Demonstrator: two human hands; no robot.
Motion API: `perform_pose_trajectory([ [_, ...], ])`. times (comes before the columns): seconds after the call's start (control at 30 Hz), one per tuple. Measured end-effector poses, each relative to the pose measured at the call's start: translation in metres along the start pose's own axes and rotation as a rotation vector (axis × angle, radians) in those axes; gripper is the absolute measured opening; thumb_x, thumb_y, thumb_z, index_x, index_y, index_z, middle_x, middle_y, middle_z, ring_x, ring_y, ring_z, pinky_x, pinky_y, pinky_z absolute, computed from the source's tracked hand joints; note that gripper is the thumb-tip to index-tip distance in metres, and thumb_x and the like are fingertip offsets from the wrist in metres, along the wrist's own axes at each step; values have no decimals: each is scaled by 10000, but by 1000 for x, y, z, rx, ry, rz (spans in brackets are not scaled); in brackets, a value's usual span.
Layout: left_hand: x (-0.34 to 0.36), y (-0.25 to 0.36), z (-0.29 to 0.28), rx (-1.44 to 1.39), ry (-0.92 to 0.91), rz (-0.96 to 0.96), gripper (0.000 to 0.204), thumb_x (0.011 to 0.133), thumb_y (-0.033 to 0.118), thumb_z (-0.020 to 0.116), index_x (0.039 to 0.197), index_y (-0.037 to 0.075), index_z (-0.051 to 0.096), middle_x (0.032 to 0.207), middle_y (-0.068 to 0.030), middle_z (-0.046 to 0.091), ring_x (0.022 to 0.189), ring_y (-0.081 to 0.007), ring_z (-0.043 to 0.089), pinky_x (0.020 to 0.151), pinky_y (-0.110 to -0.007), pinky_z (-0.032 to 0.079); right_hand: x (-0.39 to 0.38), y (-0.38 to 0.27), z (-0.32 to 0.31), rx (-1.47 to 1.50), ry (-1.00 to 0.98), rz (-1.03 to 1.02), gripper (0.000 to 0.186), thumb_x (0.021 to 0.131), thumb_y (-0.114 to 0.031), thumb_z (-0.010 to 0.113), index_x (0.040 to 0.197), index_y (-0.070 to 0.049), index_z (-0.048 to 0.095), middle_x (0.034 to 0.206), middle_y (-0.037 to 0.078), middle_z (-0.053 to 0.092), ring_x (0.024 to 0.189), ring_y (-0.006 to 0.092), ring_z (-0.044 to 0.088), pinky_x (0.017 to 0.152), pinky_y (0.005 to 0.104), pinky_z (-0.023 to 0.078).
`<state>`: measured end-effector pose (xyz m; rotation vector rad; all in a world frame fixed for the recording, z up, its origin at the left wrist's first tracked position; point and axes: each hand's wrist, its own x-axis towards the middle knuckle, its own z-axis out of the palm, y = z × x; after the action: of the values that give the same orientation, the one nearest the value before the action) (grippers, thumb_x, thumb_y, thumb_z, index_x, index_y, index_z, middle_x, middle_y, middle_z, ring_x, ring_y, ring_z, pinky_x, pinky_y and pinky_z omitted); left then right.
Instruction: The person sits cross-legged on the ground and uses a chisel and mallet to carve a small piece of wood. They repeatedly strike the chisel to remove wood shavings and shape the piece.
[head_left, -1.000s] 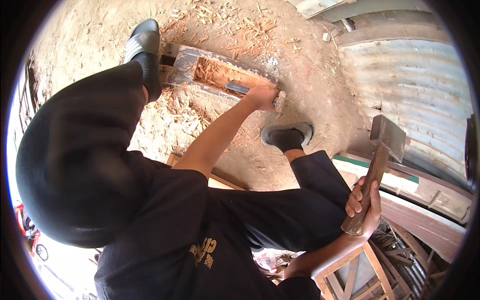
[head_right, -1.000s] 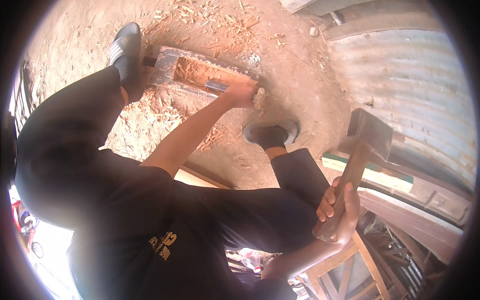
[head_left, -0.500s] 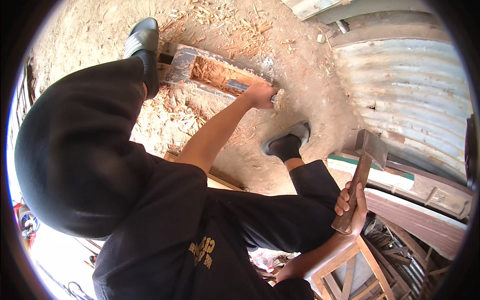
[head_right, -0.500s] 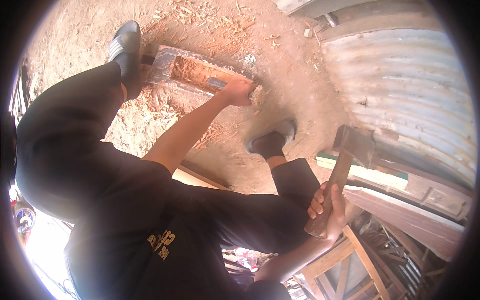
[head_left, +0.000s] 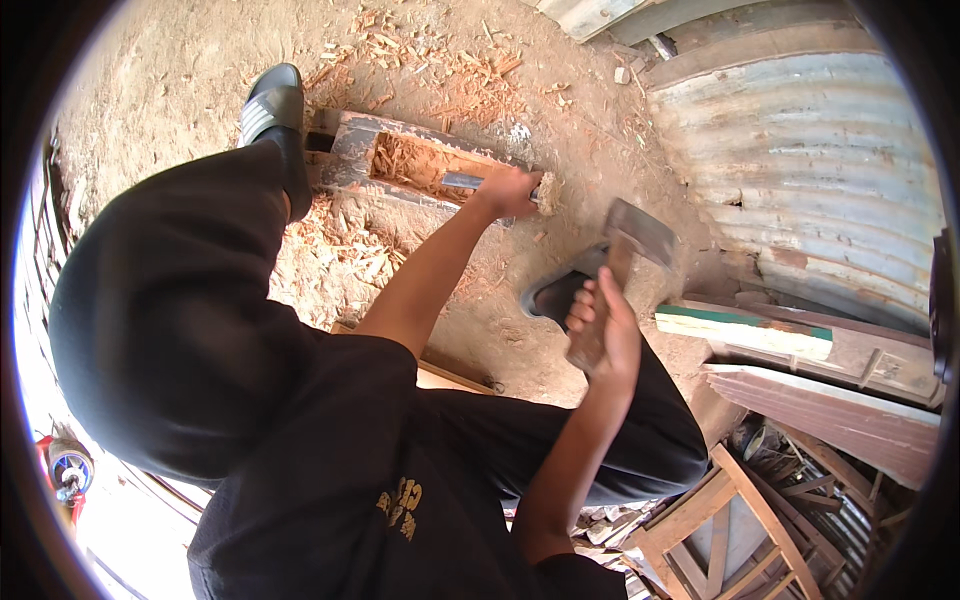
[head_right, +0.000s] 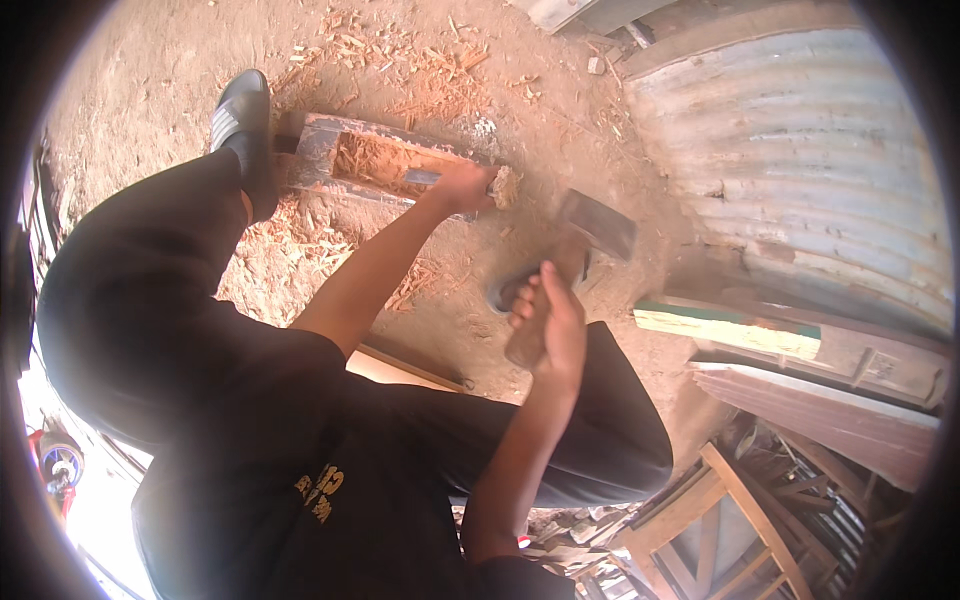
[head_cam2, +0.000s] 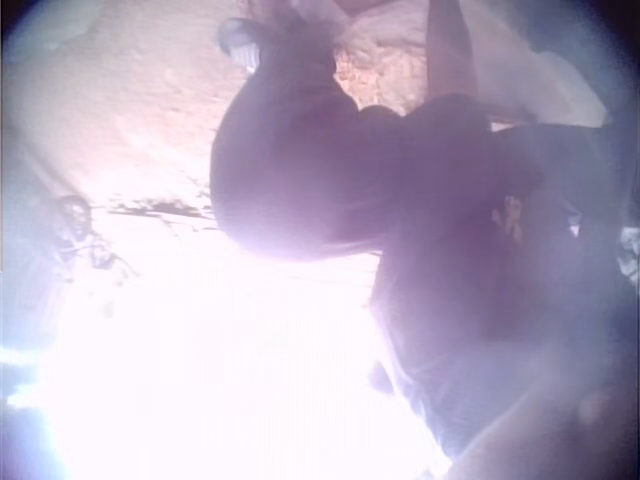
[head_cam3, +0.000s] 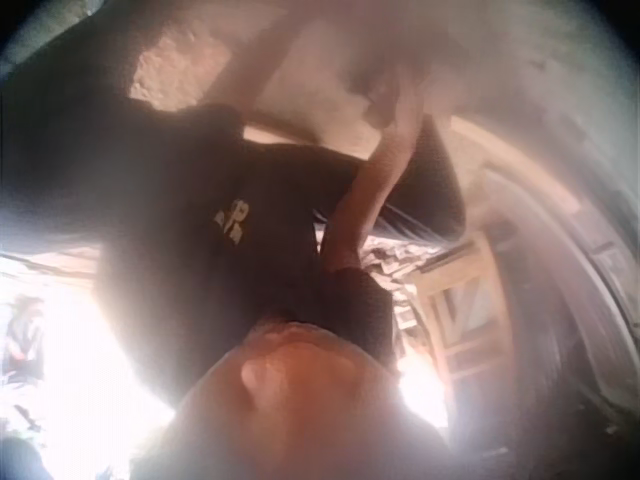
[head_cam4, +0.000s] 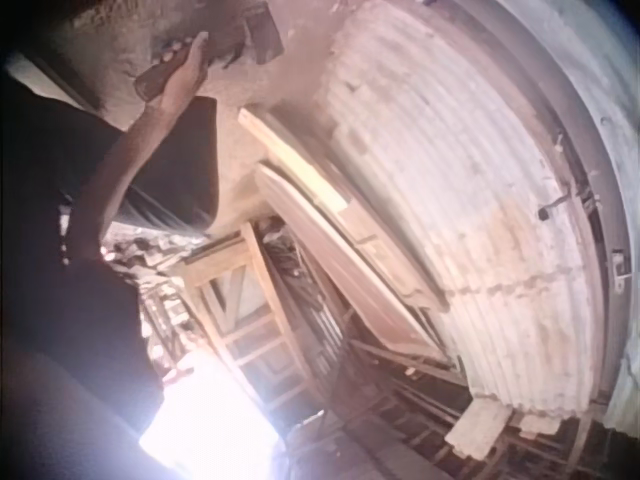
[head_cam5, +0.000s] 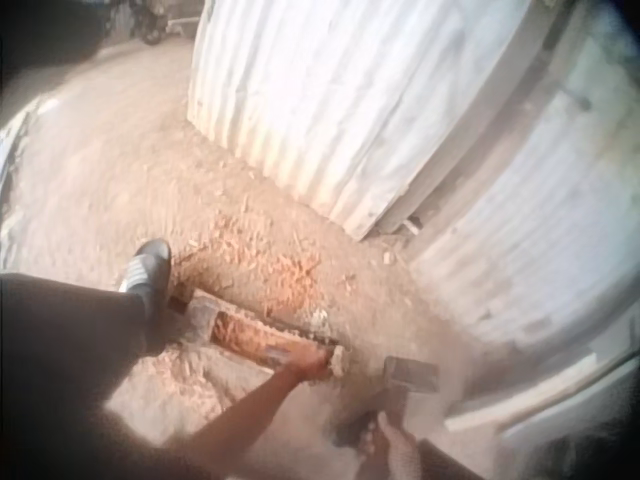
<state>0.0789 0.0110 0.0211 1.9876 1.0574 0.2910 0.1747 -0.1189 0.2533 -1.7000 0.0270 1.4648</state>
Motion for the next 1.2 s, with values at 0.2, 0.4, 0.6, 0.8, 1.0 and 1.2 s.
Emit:
perform_pose_trajectory([
  [0.2, 8, -5, 17, 9, 51, 82, 347, 655, 270, 687, 899, 59, 558, 752, -155, 642, 770, -329, 625, 768, -419, 464, 55, 44, 1, -181, 2, 50, 281, 870, -277, 592, 813, -16, 506, 655, 68, 517, 522, 152, 516, 454, 297, 433],
  [0.4, 4, -17, 35, 46, 122, 176, 285, 635, 267, 689, 812, 71, 582, 701, -120, 635, 738, -301, 624, 793, -398, 433, 79, 38, -18, 31, 74, 1, 318, 883, -322, 570, 819, -25, 478, 671, 67, 495, 518, 152, 493, 454, 301, 424],
  [0.6, 5, -18, 40, 38, 128, 180, 254, 600, 256, 697, 777, 96, 609, 830, -73, 613, 916, -254, 562, 837, -392, 387, 86, 67, -14, -121, 143, -131, 281, 884, -283, 565, 856, -20, 471, 634, 67, 494, 502, 156, 504, 433, 303, 427],
  [0.8, -2, -17, 38, 51, 168, 170, 242, 581, 257, 705, 769, 128, 625, 891, -42, 548, 1015, -231, 475, 824, -398, 357, 81, 67, -16, -23, 40, 80, 307, 865, -302, 595, 816, -12, 506, 640, 69, 512, 513, 156, 512, 444, 293, 428],
  [1.0, -2, -14, 39, 69, 143, 153, 232, 575, 257, 712, 735, 121, 614, 901, -51, 540, 1008, -232, 471, 813, -402, 358, 91, 47, -35, 182, 187, -97, 311, 886, -331, 565, 801, -45, 478, 661, 63, 500, 505, 150, 474, 449, 292, 401],
  [1.2, 3, -21, 47, 62, 100, 154, 271, 587, 286, 717, 795, 126, 648, 928, -63, 554, 1038, -237, 468, 837, -419, 358, 80, 71, -7, -181, -18, 96, 243, 885, -251, 555, 780, -41, 490, 608, 44, 488, 508, 130, 478, 466, 284, 423],
])
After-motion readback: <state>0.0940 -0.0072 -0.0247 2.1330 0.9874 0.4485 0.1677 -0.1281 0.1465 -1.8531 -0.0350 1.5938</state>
